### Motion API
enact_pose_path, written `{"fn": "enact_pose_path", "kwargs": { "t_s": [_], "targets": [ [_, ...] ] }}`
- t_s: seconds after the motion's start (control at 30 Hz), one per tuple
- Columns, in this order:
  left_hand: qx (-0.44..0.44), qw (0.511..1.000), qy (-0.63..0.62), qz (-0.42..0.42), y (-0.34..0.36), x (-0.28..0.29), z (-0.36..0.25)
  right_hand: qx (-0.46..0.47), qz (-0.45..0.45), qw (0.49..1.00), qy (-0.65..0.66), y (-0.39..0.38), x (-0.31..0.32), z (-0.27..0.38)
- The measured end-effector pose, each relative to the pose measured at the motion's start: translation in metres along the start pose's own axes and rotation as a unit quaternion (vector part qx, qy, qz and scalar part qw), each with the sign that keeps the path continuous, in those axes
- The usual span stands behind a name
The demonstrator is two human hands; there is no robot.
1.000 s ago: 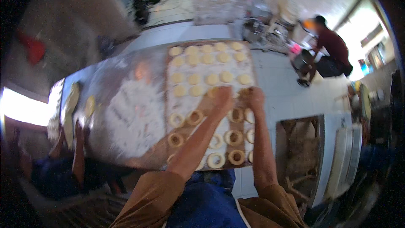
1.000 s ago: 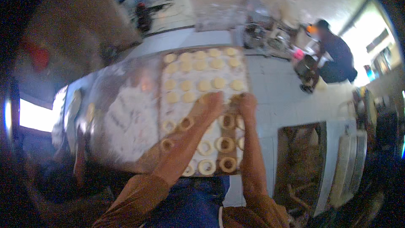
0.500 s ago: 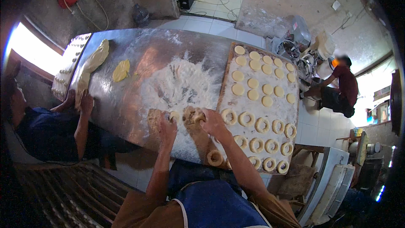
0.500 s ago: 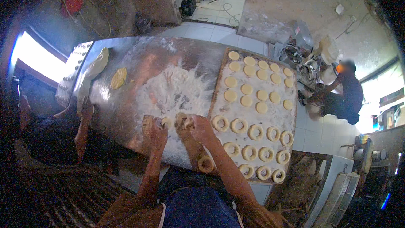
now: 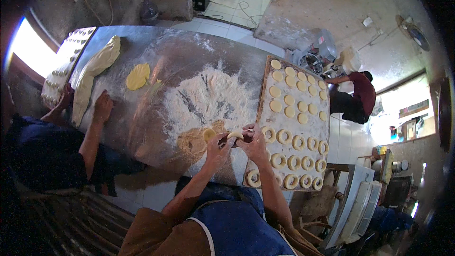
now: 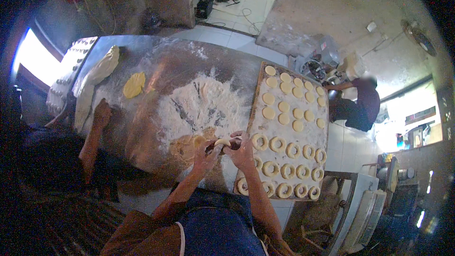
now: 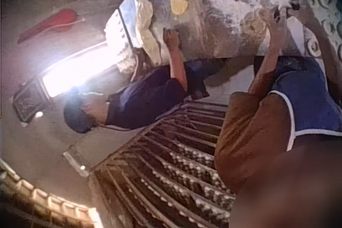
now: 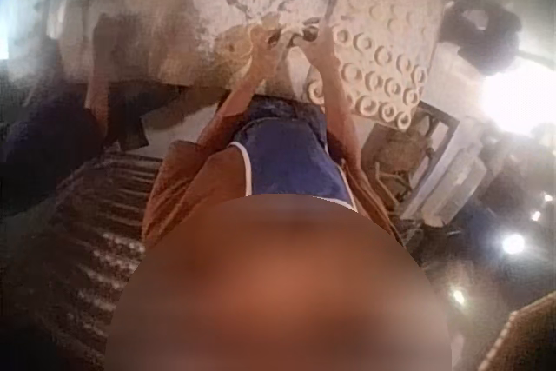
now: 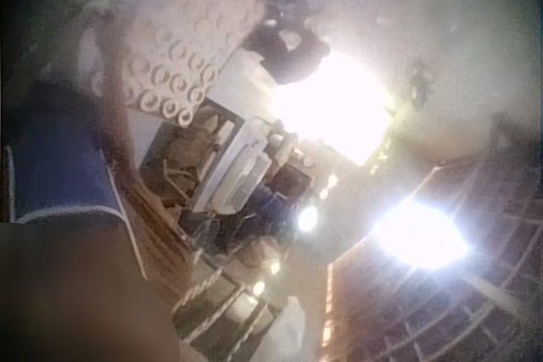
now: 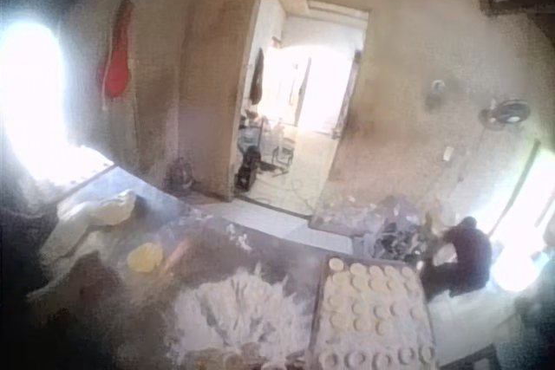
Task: The person shapes circular dough pieces into ring shapes by hand and places them on a wooden tray. The person also moves a tray of shaped dough to a rack. Another person is visible in the background working with a dough mixer.
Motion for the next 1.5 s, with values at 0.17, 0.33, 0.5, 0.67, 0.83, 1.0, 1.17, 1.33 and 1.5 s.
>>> {"fn": "enact_pose_path", "kwargs": {
  "t_s": [0.17, 0.33, 0.5, 0.67, 0.83, 1.0, 1.17, 1.33, 1.5],
  "targets": [
    [0.004, 0.977, -0.211, -0.029, -0.001, -0.002, 0.003, 0.010, 0.022, 0.999, 0.039, -0.015, -0.012, 0.012],
    [0.056, 0.909, -0.392, 0.130, -0.006, -0.013, 0.002, -0.089, 0.055, 0.956, 0.276, -0.016, -0.013, -0.002],
    [-0.082, 0.943, -0.300, 0.115, -0.003, -0.015, -0.007, -0.150, -0.083, 0.962, 0.212, -0.012, 0.009, -0.034],
    [-0.074, 0.951, -0.295, 0.052, 0.009, -0.039, 0.002, -0.040, -0.044, 0.969, 0.241, -0.020, 0.024, -0.022],
    [-0.104, 0.979, -0.174, -0.024, 0.019, -0.063, 0.004, -0.082, -0.098, 0.990, -0.057, -0.015, 0.042, -0.021],
    [-0.024, 0.987, -0.162, -0.005, 0.018, -0.113, 0.010, -0.086, -0.174, 0.937, 0.290, -0.025, 0.069, -0.039],
    [0.165, 0.940, -0.292, 0.057, 0.027, -0.164, 0.023, -0.050, -0.162, 0.976, 0.136, -0.025, 0.115, -0.037],
    [0.055, 0.989, -0.112, 0.079, 0.036, -0.200, 0.005, -0.049, -0.155, 0.985, 0.047, -0.026, 0.156, -0.024],
    [0.127, 0.925, -0.352, 0.063, 0.045, -0.254, -0.004, 0.043, -0.213, 0.954, 0.206, -0.027, 0.203, -0.010]
  ]
}}
Point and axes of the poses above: each hand's wrist, its own y-axis towards the middle knuckle, its own x-axis out of the back of the hand, z = x × y, the point moved 7 cm from there along y, towards the middle knuckle, and after that the axes turned 15 degrees about y, right-handed, at the moved point
